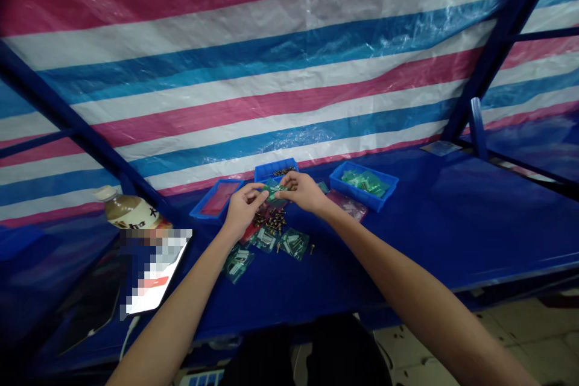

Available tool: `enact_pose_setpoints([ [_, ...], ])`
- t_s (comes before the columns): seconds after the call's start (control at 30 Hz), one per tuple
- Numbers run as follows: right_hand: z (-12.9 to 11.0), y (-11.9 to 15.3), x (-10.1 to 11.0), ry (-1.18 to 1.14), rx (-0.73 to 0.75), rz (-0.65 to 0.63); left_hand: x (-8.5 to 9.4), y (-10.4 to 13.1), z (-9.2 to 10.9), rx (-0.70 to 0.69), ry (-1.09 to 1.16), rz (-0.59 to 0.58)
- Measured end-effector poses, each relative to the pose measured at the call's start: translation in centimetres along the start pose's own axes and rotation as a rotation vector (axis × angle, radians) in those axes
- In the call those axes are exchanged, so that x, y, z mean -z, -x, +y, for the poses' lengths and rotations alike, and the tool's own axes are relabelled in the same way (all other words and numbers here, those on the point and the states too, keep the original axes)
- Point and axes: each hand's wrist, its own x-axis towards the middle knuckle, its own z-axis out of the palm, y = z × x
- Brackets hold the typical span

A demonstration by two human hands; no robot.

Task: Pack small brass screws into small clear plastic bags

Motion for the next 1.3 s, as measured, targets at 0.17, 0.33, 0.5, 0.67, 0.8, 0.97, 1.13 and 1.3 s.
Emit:
enact_pose_setpoints([
  [0.17, -0.3, 0.3, -0.4, -0.223, -0.013, -0.035, -0.3, 0.1, 0.1, 0.049, 0.091, -0.123],
  [0.33, -0.4, 0.2, -0.4, -0.085, -0.044, -0.085, -0.3, 0.2, -0.5, 0.043, 0.059, -0.139],
  [0.5, -0.6, 0.3, 0.0, 0.284, 0.094, 0.007, -0.1, 0.0, -1.0, -0.03, -0.123, -0.112],
  [0.67, -0.7, 0.4, 0.6, 0.613, 0.16, -0.062, -0.5, 0.2, -0.9, -0.105, -0.396, -0.093],
  [0.8, -1.5, 0.2, 2.5, 0.761, 0.136, 0.068, -0.3, 0.4, -0.1, -0.227, -0.654, 0.005],
  [0.97, -2.3, 0.5, 8.1, 0.868, -0.036, 0.508, 0.0, 0.5, 0.5, -0.311, -0.754, 0.027],
  [1.13, -1.5, 1.5, 11.4, 0.92, -0.287, 0.65, -0.2, 0.5, 0.6, -0.328, -0.769, 0.025],
  [1.3, -0.2, 1.4, 11.2, 0.978, -0.371, 0.619, -0.2, 0.4, 0.4, -0.323, -0.783, 0.027],
])
